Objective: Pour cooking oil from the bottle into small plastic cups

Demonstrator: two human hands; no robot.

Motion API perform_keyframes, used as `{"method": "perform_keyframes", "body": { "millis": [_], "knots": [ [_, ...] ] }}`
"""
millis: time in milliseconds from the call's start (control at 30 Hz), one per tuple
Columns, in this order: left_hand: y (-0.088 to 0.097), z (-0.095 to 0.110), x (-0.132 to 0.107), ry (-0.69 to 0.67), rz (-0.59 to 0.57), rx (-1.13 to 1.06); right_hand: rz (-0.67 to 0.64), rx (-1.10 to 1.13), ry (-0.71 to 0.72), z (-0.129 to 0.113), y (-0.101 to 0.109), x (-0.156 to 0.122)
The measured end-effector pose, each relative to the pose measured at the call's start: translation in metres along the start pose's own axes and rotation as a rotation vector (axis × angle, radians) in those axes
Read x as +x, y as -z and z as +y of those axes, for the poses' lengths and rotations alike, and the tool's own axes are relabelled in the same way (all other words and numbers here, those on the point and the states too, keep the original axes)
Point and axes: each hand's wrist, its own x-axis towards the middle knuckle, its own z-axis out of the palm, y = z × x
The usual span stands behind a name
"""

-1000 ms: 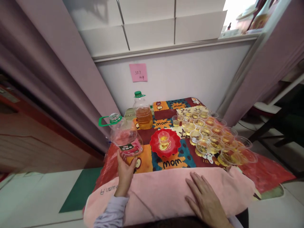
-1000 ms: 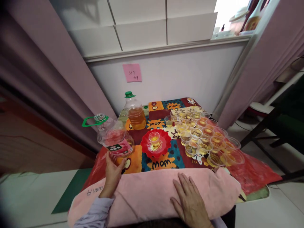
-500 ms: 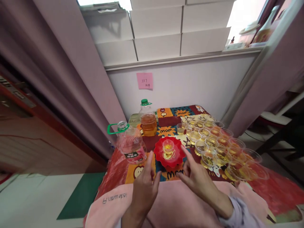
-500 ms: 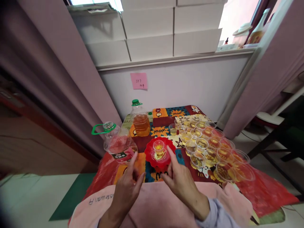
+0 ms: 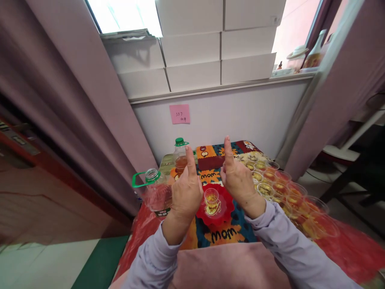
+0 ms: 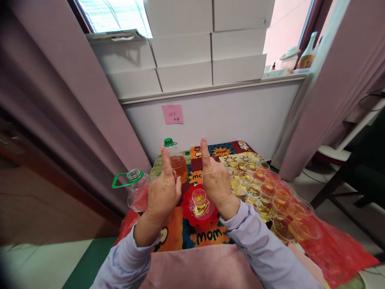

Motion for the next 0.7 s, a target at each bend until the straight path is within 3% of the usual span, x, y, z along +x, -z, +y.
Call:
{"method": "perform_keyframes", "body": {
  "millis": [333, 600, 700],
  "knots": [
    [-0.013, -0.003, 0.013, -0.021, -0.012, 0.008, 0.035, -0.003, 0.002, 0.007, -0.004, 0.005],
    [-0.015, -0.007, 0.012, -0.002, -0.043, -0.053, -0.046, 0.001, -0.035, 0.010, -0.009, 0.004],
    [-0.011, -0.009, 0.004, -0.073, -0.004, -0.089, -0.091, 0.078, -0.080, 0.008, -0.009, -0.004]
  ]
}}
